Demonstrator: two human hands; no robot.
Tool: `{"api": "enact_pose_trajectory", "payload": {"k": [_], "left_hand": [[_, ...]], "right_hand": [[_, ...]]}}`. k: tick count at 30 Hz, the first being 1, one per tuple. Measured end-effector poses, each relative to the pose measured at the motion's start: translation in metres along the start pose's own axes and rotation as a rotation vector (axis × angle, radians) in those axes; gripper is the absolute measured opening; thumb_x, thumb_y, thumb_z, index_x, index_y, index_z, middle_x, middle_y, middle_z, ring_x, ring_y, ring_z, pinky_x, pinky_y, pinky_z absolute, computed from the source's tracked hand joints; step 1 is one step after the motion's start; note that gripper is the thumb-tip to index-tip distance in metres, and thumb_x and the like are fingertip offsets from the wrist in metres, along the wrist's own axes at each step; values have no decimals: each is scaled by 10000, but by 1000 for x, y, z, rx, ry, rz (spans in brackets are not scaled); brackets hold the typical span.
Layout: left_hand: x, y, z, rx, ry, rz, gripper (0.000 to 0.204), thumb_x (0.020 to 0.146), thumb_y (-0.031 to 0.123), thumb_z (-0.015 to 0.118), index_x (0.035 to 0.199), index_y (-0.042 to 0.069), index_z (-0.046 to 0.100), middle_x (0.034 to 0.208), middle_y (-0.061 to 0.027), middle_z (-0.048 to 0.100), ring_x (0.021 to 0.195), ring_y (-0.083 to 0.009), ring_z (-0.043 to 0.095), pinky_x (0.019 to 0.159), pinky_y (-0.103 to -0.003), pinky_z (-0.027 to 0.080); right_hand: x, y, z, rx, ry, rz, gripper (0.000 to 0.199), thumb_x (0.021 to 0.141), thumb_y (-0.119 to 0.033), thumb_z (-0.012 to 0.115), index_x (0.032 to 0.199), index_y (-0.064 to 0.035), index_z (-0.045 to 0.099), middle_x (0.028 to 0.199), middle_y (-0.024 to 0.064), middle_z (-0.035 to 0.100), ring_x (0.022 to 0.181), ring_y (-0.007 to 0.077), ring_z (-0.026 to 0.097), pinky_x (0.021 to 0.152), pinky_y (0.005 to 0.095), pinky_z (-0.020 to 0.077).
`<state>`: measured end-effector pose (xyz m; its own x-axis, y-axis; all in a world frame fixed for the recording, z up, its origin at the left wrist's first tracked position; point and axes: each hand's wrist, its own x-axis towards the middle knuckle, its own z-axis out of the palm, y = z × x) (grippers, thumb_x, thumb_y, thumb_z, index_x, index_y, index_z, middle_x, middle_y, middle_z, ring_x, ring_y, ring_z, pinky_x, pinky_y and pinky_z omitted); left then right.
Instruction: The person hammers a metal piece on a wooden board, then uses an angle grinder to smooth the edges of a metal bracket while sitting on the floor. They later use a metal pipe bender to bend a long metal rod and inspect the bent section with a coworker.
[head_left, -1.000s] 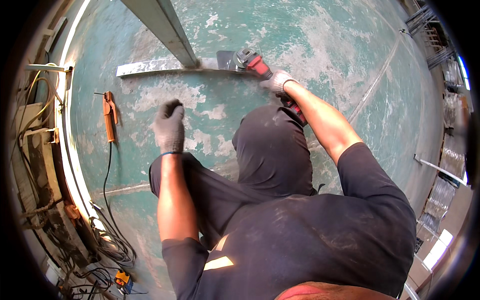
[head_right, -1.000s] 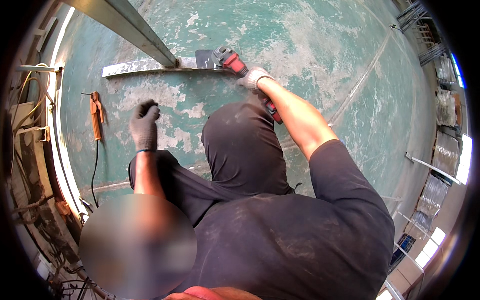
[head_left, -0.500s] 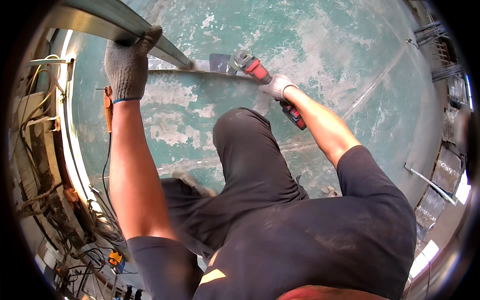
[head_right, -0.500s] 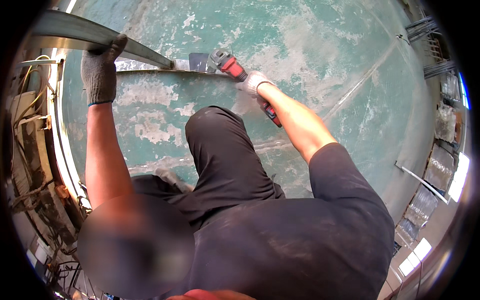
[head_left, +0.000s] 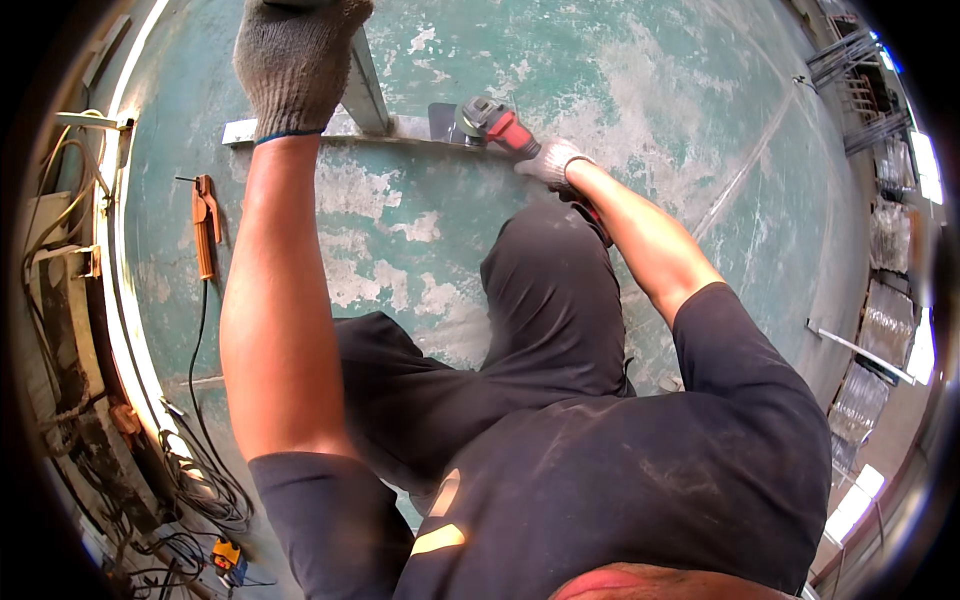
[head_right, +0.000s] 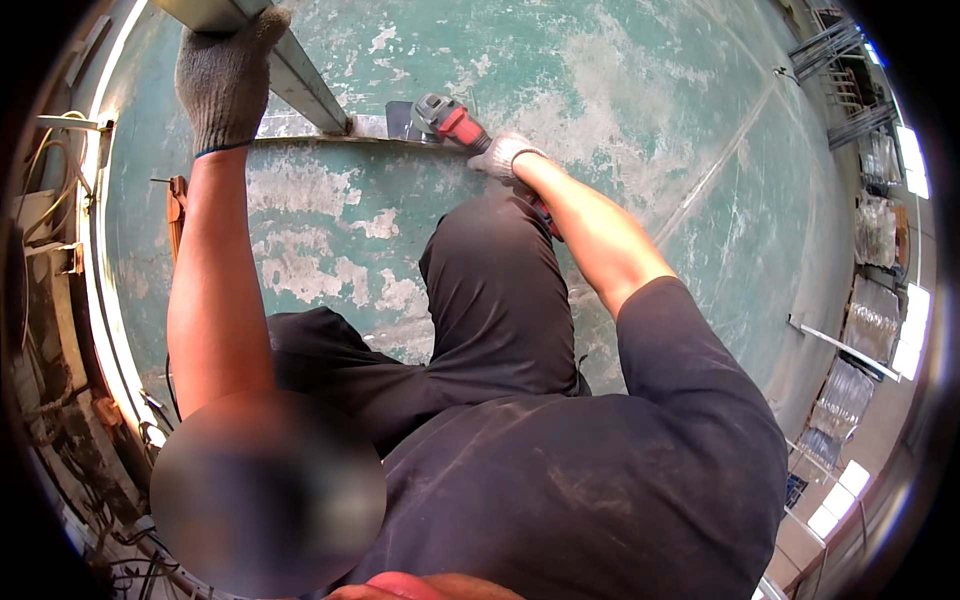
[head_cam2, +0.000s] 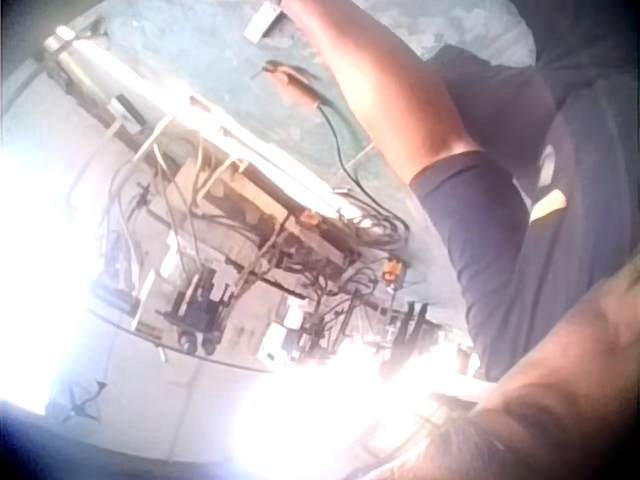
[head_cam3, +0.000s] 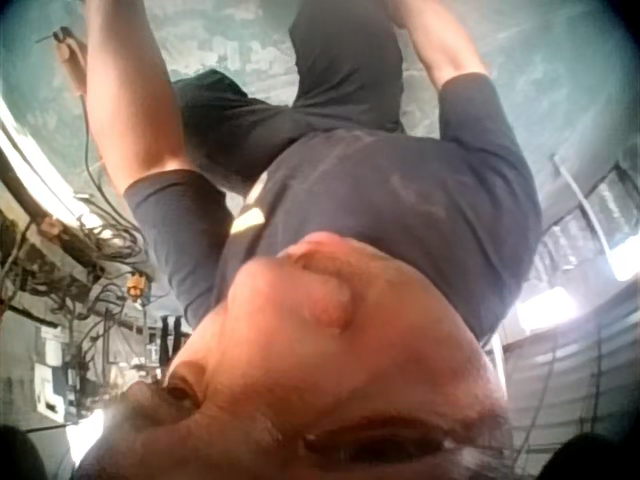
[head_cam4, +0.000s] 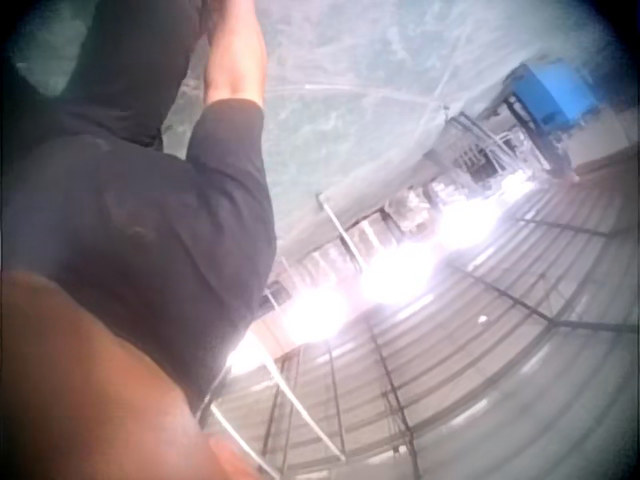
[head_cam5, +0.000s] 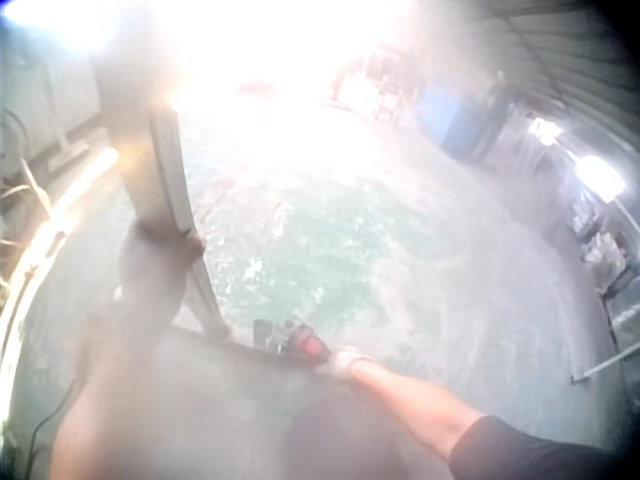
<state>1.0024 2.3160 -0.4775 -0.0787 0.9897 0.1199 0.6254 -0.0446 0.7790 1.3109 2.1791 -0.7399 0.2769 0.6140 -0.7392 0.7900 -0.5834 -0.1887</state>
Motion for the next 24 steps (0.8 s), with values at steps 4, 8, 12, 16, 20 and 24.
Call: {"api": "enact_pose_trajectory", "payload": {"k": [4, 8, 12, 16, 20, 24], "left_hand": [[-3, -15, 2, -112, 78, -3, 388, 870, 215, 839, 1152, -30, 735, 1032, -230, 796, 1019, -376, 793, 871, -477, 608], [-6, -15, 1, -147, 72, 74, 402, 863, 202, 845, 1169, -28, 722, 1030, -224, 790, 1007, -370, 785, 865, -477, 604], [-10, -24, 2, -217, 75, 106, 400, 856, 190, 841, 1172, -21, 717, 1004, -212, 780, 982, -361, 779, 846, -471, 595], [-16, -21, 5, -450, 66, 149, 394, 845, 202, 837, 1146, -19, 713, 971, -202, 771, 951, -341, 774, 829, -453, 588], [-8, -16, 2, -309, 51, 61, 389, 831, 170, 834, 1140, -21, 698, 955, -169, 762, 919, -292, 758, 818, -438, 586], [-5, -22, 9, -473, 85, 92, 378, 822, 142, 824, 1132, -29, 692, 928, -127, 748, 878, -238, 731, 796, -414, 582]], "right_hand": [[-34, -30, 7, 113, 23, -143, 524, 782, -497, 867, 1039, -48, 786, 816, 112, 753, 679, 237, 725, 648, 439, 585], [-34, -28, 16, 160, 115, -239, 521, 769, -471, 878, 1056, -51, 765, 788, 97, 730, 642, 240, 690, 607, 431, 564], [-44, -46, 11, 106, 29, -91, 529, 770, -484, 883, 1051, -50, 771, 788, 95, 732, 636, 245, 692, 602, 433, 568], [-34, -31, 18, 83, 101, -220, 538, 778, -521, 877, 988, -32, 797, 806, 110, 749, 649, 243, 711, 645, 441, 586], [-21, -28, 23, -47, 69, -51, 547, 803, -538, 869, 947, -13, 810, 814, 121, 767, 663, 239, 727, 677, 441, 591], [-19, -29, 25, 36, 22, -13, 561, 801, -552, 871, 959, -16, 817, 790, 112, 767, 668, 243, 732, 670, 431, 589]]}}
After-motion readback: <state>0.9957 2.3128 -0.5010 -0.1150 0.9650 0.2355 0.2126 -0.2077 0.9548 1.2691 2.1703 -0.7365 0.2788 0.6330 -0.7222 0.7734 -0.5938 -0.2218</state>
